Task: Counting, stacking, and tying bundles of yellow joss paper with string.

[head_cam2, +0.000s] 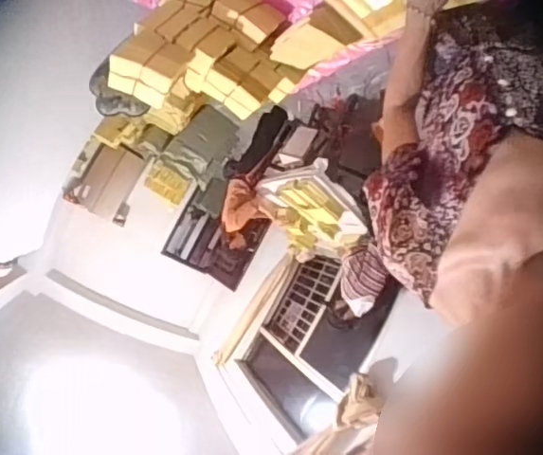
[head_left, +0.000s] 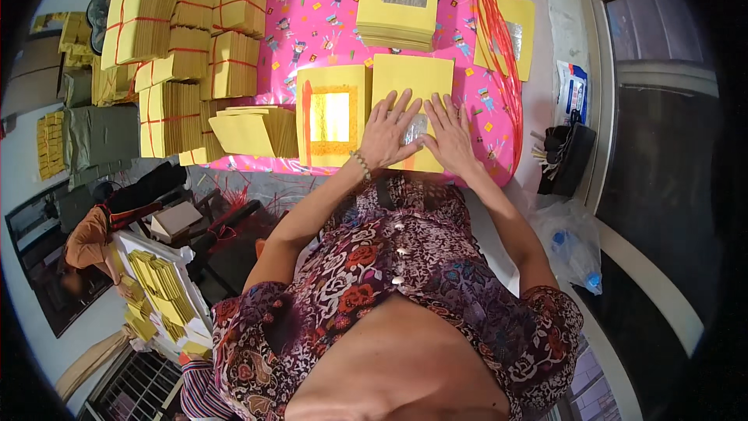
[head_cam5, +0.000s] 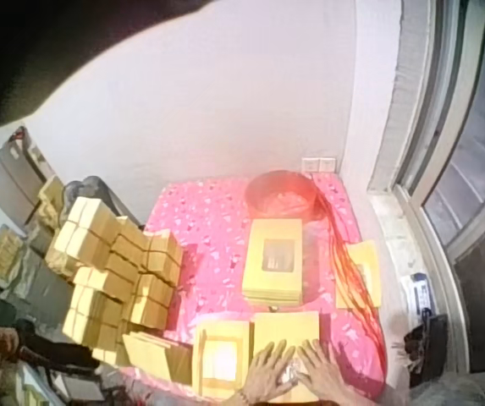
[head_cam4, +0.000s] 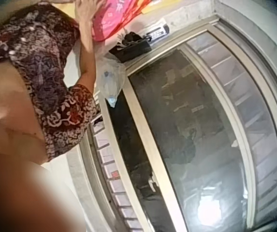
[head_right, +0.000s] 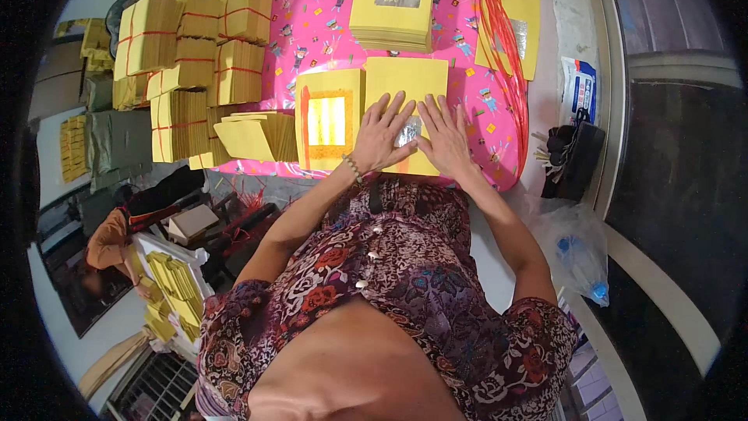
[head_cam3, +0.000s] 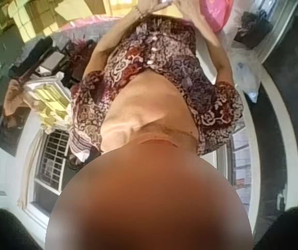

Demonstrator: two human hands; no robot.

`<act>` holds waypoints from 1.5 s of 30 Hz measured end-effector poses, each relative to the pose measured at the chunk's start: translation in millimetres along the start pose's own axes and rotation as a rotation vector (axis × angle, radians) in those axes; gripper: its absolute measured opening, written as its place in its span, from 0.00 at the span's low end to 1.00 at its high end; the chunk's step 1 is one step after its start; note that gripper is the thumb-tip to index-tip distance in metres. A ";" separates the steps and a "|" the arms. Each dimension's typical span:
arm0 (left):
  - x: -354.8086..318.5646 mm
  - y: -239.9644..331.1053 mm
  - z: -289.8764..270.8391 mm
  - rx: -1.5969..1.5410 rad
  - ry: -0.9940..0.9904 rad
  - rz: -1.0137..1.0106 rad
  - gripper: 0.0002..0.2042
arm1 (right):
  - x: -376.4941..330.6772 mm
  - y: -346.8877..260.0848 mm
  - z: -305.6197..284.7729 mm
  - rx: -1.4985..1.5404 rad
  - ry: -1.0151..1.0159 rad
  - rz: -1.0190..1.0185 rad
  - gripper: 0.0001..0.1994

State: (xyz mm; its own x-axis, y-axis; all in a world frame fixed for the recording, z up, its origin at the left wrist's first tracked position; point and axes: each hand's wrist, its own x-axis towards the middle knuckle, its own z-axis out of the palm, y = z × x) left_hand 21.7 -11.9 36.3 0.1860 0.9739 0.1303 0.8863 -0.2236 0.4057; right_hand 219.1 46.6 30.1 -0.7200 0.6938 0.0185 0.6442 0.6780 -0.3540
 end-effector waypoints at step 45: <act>49.4 -5.2 -11.3 -1.363 0.356 -0.695 0.27 | 21.5 24.0 17.0 1.325 0.671 0.747 0.22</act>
State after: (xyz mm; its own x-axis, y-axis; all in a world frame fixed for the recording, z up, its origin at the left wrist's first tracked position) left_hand 21.6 36.9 50.8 -0.3594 0.8826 -0.3032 -0.3189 0.1892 0.9287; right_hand 214.7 73.7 6.1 0.0839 0.9616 -0.2613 -0.1308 -0.2493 -0.9595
